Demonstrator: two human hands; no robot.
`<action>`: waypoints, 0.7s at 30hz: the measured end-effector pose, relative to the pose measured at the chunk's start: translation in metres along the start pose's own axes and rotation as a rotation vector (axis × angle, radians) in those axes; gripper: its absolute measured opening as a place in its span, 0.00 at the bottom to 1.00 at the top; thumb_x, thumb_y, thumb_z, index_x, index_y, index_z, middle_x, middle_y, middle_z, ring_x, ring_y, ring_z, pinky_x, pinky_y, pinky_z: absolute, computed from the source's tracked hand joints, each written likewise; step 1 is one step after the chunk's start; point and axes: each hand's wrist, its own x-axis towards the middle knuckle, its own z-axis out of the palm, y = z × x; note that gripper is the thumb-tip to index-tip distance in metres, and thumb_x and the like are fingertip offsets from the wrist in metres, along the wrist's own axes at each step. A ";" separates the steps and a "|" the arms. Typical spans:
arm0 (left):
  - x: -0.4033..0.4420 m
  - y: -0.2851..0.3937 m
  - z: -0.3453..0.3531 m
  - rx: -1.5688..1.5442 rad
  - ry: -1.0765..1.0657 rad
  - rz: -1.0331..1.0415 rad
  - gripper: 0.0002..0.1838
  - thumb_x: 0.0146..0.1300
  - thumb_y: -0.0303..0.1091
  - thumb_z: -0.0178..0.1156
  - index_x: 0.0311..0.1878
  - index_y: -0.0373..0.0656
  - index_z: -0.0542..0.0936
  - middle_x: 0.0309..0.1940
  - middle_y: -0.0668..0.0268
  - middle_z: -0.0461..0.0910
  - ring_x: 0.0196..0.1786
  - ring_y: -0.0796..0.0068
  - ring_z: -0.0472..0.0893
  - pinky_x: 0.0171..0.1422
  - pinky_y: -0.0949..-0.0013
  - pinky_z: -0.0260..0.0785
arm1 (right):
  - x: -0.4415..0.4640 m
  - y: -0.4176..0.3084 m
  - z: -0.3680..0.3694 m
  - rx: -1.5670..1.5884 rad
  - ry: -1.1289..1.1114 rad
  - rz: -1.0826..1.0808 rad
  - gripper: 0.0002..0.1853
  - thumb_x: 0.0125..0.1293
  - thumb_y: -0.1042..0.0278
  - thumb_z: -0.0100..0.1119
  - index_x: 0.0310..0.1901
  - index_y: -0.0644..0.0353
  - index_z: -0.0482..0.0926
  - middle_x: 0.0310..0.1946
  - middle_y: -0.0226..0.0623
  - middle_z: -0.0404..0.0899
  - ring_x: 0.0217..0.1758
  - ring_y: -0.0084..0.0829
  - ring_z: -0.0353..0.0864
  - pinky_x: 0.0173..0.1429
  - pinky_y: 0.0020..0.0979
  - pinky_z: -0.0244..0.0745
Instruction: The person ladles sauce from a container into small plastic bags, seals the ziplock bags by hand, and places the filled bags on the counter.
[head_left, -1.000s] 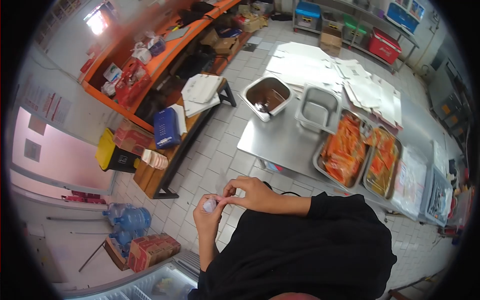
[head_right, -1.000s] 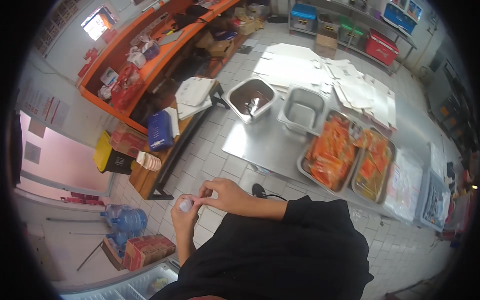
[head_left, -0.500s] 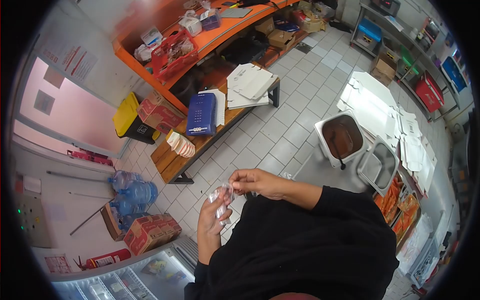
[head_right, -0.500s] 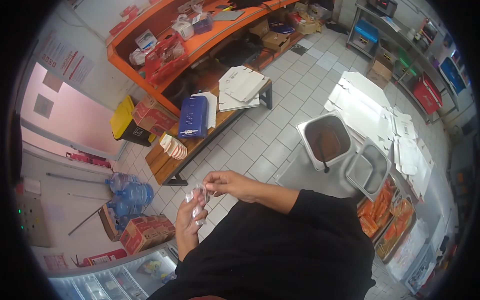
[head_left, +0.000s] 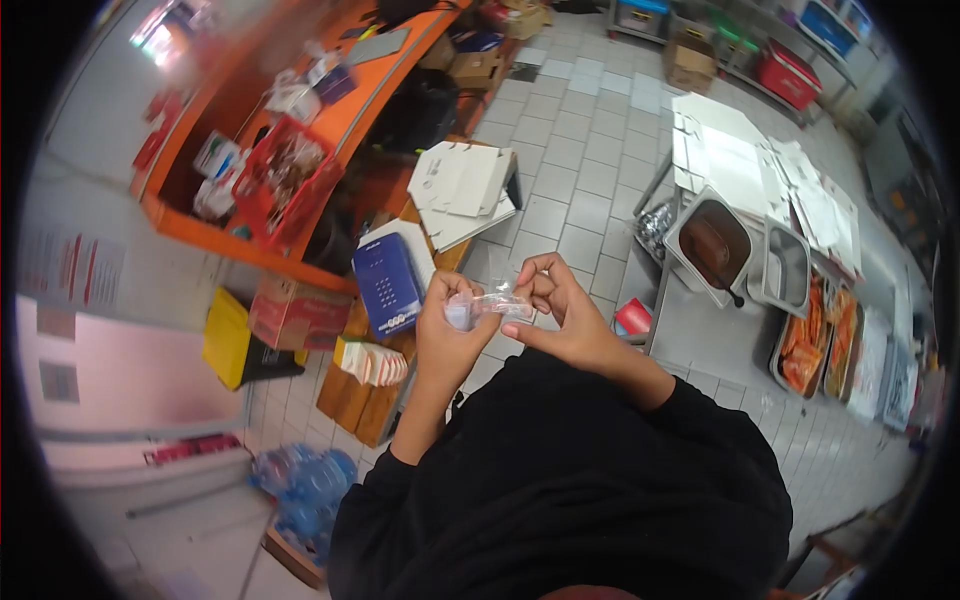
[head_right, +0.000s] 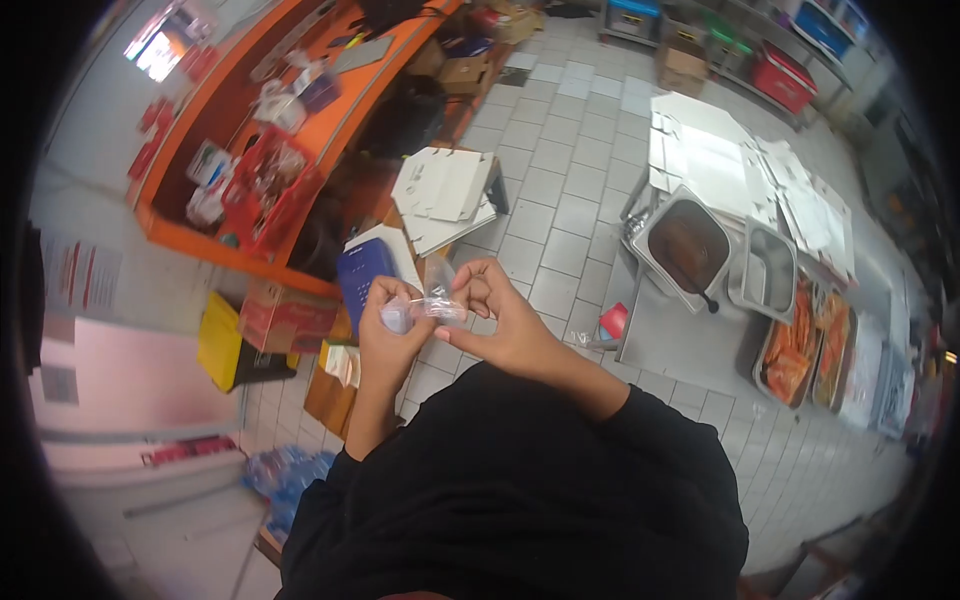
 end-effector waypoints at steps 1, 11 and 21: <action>0.007 0.000 0.000 -0.008 -0.037 0.002 0.17 0.54 0.21 0.67 0.40 0.41 0.68 0.32 0.69 0.73 0.31 0.80 0.74 0.37 0.77 0.68 | -0.003 -0.002 0.003 -0.208 0.045 -0.007 0.21 0.63 0.73 0.66 0.51 0.57 0.63 0.31 0.25 0.74 0.38 0.18 0.72 0.50 0.24 0.65; 0.020 -0.009 0.034 0.289 -0.305 0.385 0.06 0.56 0.21 0.65 0.38 0.39 0.83 0.35 0.59 0.76 0.36 0.62 0.79 0.41 0.67 0.72 | -0.045 -0.005 -0.008 -1.552 0.712 -0.382 0.16 0.48 0.68 0.75 0.37 0.58 0.78 0.31 0.27 0.77 0.42 0.32 0.74 0.51 0.40 0.68; 0.021 -0.011 0.096 0.410 -1.047 0.488 0.26 0.57 0.32 0.71 0.59 0.42 0.75 0.47 0.62 0.82 0.47 0.59 0.84 0.54 0.63 0.74 | -0.122 -0.022 -0.044 -1.710 0.377 -0.045 0.12 0.50 0.60 0.71 0.34 0.55 0.83 0.32 0.24 0.80 0.48 0.30 0.71 0.59 0.41 0.62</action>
